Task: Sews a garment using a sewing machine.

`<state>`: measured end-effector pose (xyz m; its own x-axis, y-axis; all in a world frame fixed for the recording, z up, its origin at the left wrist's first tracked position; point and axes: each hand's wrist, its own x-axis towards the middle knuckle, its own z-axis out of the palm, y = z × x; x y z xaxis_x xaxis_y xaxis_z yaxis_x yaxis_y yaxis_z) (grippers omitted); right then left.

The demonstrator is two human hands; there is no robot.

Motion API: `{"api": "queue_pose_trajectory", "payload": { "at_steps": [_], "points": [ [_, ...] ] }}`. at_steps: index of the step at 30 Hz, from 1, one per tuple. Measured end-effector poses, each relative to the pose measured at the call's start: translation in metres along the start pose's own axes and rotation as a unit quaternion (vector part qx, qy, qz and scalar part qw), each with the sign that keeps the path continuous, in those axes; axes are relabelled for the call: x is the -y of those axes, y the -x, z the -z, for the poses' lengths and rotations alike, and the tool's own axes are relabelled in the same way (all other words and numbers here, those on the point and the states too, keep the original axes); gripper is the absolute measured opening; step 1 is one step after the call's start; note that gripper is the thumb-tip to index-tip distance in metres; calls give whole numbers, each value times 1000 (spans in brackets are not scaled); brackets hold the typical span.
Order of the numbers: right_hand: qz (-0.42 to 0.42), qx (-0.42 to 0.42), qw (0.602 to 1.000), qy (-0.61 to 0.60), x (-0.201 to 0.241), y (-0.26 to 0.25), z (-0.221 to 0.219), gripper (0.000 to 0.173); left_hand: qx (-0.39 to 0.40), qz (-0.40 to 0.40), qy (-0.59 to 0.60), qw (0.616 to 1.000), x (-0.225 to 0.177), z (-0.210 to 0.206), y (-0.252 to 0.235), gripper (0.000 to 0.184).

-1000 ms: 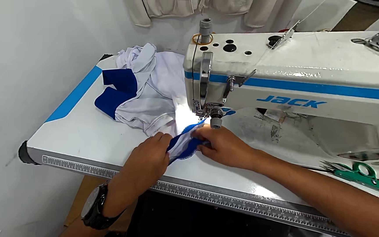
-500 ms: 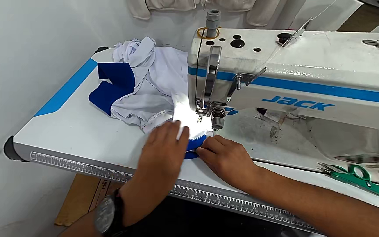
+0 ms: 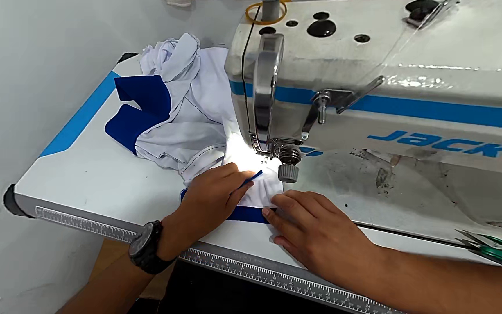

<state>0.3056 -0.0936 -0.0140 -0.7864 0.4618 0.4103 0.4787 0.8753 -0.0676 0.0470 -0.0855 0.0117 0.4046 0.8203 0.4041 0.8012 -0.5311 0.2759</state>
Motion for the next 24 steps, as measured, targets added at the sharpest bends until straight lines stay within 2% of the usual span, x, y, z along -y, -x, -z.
{"api": "queue_pose_trajectory", "payload": {
  "at_steps": [4,8,15,17,19,21,24],
  "points": [
    [36,21,999,-19,-3,-1,2,49,-12,-29,-1,999,-14,10,-12,26],
    [59,35,994,-85,-12,-8,-2,49,42,-19,123,991,-17,12,-17,24],
    [66,65,994,-63,-7,-6,0,53,120,12,163,979,-4,21,-3,35],
    [65,61,995,-54,-4,-4,1,53,138,-24,135,981,-5,19,-2,36],
    [61,47,996,-41,-1,-2,2,50,142,-54,52,987,-14,11,4,39],
    [58,26,997,-36,2,1,4,44,112,-77,-15,991,-21,0,13,38],
    [49,-6,997,-59,0,2,7,32,70,-101,-47,991,-20,-13,24,35]
  ]
}}
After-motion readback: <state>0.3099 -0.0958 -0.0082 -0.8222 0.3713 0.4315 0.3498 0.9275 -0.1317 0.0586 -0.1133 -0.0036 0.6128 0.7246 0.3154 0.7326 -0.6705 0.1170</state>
